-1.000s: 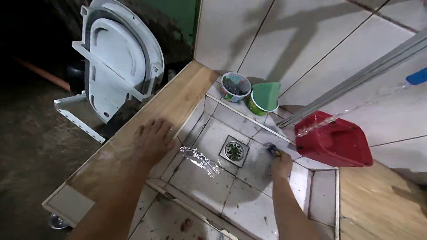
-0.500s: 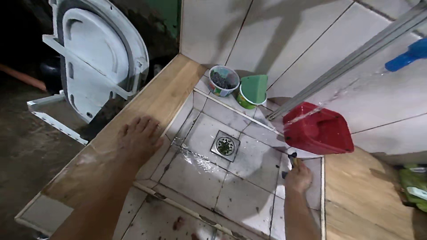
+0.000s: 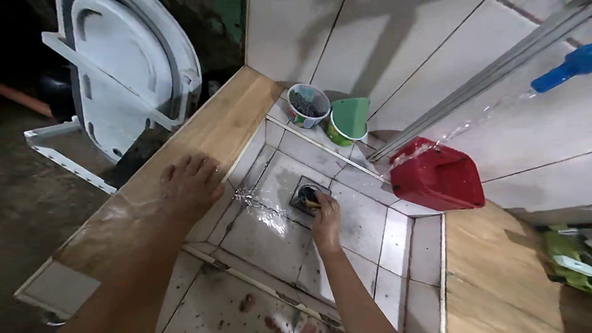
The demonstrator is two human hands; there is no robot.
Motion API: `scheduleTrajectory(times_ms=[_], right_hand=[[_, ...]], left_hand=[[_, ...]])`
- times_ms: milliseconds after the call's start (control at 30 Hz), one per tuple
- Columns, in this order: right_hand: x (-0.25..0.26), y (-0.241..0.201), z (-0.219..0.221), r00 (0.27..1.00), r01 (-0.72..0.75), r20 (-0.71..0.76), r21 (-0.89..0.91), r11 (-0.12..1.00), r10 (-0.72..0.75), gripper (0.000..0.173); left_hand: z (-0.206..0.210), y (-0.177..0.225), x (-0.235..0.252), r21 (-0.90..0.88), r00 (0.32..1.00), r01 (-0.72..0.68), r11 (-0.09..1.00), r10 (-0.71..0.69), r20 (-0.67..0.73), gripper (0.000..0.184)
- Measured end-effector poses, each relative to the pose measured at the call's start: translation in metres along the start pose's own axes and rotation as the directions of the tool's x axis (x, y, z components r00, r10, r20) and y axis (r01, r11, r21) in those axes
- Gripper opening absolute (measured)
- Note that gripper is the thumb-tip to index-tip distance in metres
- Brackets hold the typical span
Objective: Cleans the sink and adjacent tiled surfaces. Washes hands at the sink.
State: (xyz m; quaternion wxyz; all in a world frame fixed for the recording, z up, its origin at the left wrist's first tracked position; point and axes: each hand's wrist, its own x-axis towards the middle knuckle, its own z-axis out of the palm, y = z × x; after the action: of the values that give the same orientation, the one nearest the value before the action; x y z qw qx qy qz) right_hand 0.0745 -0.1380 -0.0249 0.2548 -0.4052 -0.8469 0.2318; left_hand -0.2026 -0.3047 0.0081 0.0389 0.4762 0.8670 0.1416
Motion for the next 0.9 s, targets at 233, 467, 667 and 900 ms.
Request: scheduleTrajectory(times_ms=[233,467,667,900], right_hand=[[-0.065,-0.010,0.020,0.587,0.629,0.464,0.256,0.734,-0.664,0.026],[0.035,0.005,0.048,0.873,0.352,0.387,-0.077,0.933,-0.298,0.040],[-0.005,-0.056,0.072,0.703,0.559,0.497,0.056,0.827,-0.509,0.024],[0.066,-0.049,0.104,0.870,0.332,0.387,0.000,0.943,-0.306,0.028]], left_hand=[[-0.003,0.004,0.000,0.043,0.999,0.031,0.999,-0.032,0.035,0.059],[-0.002,0.004,0.002,0.038,0.997,0.047,0.998,-0.049,0.054,0.058],[-0.006,0.005,0.002,0.044,0.996,0.052,0.998,-0.055,0.074,0.058],[0.000,0.001,0.002,0.105,0.996,0.056,0.993,-0.063,0.066,0.059]])
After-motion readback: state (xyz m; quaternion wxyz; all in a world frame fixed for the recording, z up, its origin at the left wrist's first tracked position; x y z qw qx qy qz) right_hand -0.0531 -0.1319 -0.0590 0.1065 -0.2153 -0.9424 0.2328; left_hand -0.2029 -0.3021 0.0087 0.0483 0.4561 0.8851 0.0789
